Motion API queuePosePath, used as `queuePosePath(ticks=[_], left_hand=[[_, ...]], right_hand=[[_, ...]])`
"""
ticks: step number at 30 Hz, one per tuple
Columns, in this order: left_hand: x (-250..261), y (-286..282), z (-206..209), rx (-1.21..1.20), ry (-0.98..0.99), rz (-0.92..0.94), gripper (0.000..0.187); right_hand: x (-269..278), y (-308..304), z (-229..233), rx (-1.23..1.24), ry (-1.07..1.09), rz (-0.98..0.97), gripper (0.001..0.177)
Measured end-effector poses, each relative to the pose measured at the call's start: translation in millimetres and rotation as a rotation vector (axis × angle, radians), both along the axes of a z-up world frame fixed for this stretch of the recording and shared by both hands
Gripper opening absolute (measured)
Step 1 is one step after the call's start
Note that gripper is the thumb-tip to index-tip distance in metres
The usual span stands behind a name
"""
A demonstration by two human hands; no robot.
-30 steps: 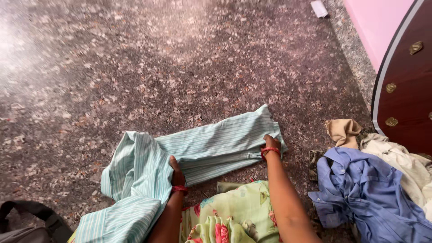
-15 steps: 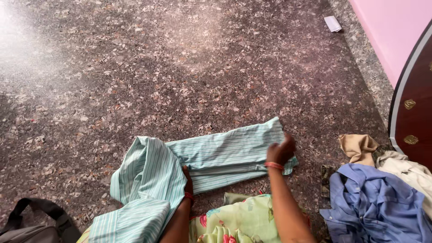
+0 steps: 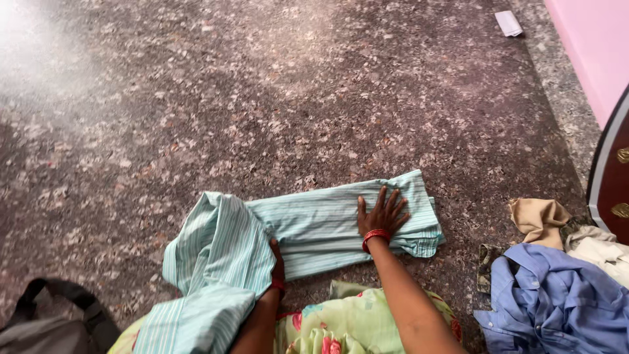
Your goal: The person takes a shirt from a bag, spreads it on the floor, buttons it by hand, and then folds the garment before placing it back into the bag.
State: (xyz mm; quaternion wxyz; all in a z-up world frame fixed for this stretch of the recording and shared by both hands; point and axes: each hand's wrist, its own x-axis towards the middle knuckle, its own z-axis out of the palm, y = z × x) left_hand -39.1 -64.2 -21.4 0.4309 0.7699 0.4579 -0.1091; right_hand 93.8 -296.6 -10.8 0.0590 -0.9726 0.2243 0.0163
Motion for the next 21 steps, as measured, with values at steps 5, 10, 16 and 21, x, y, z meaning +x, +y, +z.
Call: queuePosePath(ticks=[5, 10, 16, 21], left_hand=[[-12.7, -23.4, 35.0, 0.034, 0.189, -0.199, 0.105], [-35.8, 7.4, 103.6, -0.758, 0.100, -0.801, 0.077], [63.0, 160.2, 142.2, 0.036, -0.367, -0.547, 0.029], [115.2, 197.8, 130.7, 0.370, -0.443, -0.178, 0.033]], right_hand=[[-1.8, 1.0, 6.2, 0.000, 0.036, -0.001, 0.093], [-4.4, 3.6, 6.7, 0.011, 0.024, 0.003, 0.092], [-2.0, 2.2, 5.1, 0.004, 0.020, 0.001, 0.091], [-0.2, 1.4, 2.0, 0.022, -0.016, 0.002, 0.090]])
